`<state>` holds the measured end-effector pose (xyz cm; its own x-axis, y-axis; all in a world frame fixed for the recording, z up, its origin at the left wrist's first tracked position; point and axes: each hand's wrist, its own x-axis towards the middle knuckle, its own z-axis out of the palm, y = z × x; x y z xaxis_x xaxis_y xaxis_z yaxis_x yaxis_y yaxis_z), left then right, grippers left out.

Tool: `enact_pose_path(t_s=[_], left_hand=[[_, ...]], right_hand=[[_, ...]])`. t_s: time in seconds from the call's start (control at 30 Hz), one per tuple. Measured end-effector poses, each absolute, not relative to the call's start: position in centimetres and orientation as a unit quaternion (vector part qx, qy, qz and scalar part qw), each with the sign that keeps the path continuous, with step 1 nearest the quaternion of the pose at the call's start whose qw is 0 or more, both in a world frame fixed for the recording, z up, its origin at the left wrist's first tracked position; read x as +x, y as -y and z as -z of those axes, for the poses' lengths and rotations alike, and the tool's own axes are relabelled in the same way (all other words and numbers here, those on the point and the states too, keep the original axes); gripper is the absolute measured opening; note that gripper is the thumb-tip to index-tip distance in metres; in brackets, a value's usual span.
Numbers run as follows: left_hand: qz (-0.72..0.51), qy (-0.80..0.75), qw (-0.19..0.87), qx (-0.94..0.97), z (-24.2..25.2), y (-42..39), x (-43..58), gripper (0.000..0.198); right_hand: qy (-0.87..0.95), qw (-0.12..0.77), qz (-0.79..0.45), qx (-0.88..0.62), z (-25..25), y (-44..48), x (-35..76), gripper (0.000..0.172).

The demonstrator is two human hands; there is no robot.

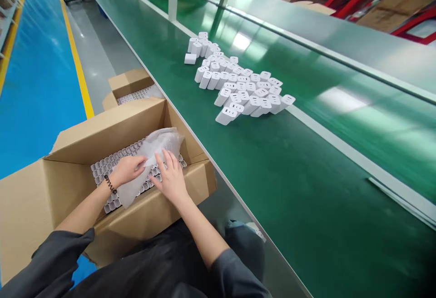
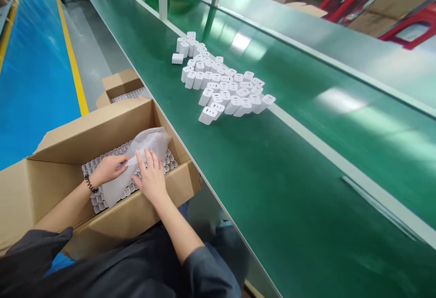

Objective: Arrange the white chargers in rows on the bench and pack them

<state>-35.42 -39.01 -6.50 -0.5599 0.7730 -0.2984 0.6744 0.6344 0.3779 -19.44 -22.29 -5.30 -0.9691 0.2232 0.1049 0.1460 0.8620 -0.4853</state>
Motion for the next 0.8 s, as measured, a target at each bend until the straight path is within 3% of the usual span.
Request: enact_pose_path(t_s=[0.07,0.17,0.27,0.5,0.7,0.8], left_hand=[[-0.127,-0.873,0.239,0.405,5.7,40.1,-34.0,0.033],[-0.142,-0.874,0.27,0.377,5.7,41.9,-33.8,0.041],[-0.145,-0.88,0.292,0.345,5.8,43.9,-35.6,0.029],[-0.083,-0.898,0.353,0.249,5.1,48.9,-42.2,0.024],[0.027,-0.911,0.381,0.154,7.1,52.9,-46.7,0.014],[0.055,-0.898,0.417,0.132,9.4,53.9,-47.0,0.023]], right_hand=[[0.968,0.001,-0.241,-0.075,5.7,22.7,-21.7,0.038],[0.97,-0.023,-0.231,-0.066,5.4,21.3,-22.8,0.03],[0.975,-0.035,-0.204,-0.08,4.6,18.6,-23.1,0.027],[0.976,-0.073,-0.146,-0.144,4.3,13.4,-25.9,0.038],[0.965,-0.19,-0.119,-0.136,7.8,13.5,-29.1,0.027],[0.957,-0.236,-0.105,-0.13,9.8,13.7,-30.4,0.029]])
